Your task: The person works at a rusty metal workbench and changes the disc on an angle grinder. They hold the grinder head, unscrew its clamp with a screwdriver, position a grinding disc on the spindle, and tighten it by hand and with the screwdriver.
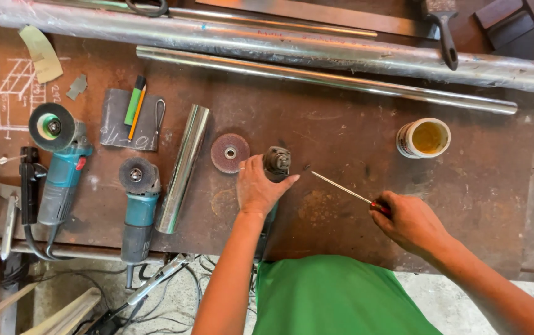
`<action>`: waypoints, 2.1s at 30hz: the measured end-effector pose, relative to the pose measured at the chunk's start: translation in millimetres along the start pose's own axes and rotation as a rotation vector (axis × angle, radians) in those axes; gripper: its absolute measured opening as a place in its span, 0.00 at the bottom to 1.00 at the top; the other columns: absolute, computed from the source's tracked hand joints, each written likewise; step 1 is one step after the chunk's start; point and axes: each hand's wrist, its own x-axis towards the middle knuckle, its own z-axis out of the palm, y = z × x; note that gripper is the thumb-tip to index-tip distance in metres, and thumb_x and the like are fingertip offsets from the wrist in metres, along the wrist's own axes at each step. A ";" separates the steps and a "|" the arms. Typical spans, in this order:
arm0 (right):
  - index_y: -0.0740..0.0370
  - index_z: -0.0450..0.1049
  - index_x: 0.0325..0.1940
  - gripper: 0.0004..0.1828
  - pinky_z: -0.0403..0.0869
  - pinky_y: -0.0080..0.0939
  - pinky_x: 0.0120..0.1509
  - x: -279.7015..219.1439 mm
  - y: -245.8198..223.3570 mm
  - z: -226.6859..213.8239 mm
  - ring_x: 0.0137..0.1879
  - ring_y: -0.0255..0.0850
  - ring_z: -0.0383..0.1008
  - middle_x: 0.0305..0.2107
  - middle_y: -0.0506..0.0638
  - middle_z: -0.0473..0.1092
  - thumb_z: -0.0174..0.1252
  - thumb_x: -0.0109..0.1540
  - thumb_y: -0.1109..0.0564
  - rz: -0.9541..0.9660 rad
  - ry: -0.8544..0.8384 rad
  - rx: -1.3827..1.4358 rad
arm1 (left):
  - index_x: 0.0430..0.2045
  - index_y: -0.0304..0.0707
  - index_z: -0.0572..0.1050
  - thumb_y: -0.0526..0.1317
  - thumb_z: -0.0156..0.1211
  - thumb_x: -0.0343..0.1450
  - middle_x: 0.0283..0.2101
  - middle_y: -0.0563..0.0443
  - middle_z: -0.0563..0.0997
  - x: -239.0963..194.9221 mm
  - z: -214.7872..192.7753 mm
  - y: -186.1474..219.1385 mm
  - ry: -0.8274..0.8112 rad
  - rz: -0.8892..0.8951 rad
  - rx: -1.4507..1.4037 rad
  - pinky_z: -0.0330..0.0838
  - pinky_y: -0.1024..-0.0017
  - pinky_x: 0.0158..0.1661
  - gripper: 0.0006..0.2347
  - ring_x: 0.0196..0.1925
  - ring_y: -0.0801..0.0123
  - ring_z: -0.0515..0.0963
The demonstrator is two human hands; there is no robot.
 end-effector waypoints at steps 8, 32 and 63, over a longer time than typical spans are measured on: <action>0.50 0.79 0.47 0.20 0.78 0.60 0.51 -8.3 24.0 22.8 0.49 0.61 0.81 0.35 0.61 0.81 0.61 0.58 0.38 0.162 -0.012 0.145 | 0.59 0.25 0.68 0.75 0.52 0.63 0.56 0.31 0.74 -7.8 -9.2 21.6 0.038 0.010 0.200 0.72 0.50 0.54 0.46 0.57 0.41 0.75; 0.62 0.80 0.42 0.14 0.76 0.36 0.34 -58.3 5.5 22.0 0.27 0.36 0.77 0.26 0.48 0.82 0.69 0.55 0.55 -0.030 0.284 0.609 | 0.43 0.31 0.73 0.36 0.56 0.76 0.45 0.39 0.83 -10.0 7.7 101.5 -0.190 -1.036 -1.828 0.78 0.65 0.45 0.07 0.47 0.56 0.83; 0.61 0.81 0.43 0.12 0.71 0.33 0.29 -88.0 -59.4 -15.6 0.27 0.34 0.72 0.43 0.48 0.74 0.67 0.55 0.63 -0.504 0.632 0.205 | 0.45 0.26 0.71 0.37 0.57 0.76 0.47 0.40 0.82 -34.5 -11.1 107.4 0.199 -1.298 -2.076 0.82 0.62 0.48 0.10 0.47 0.56 0.83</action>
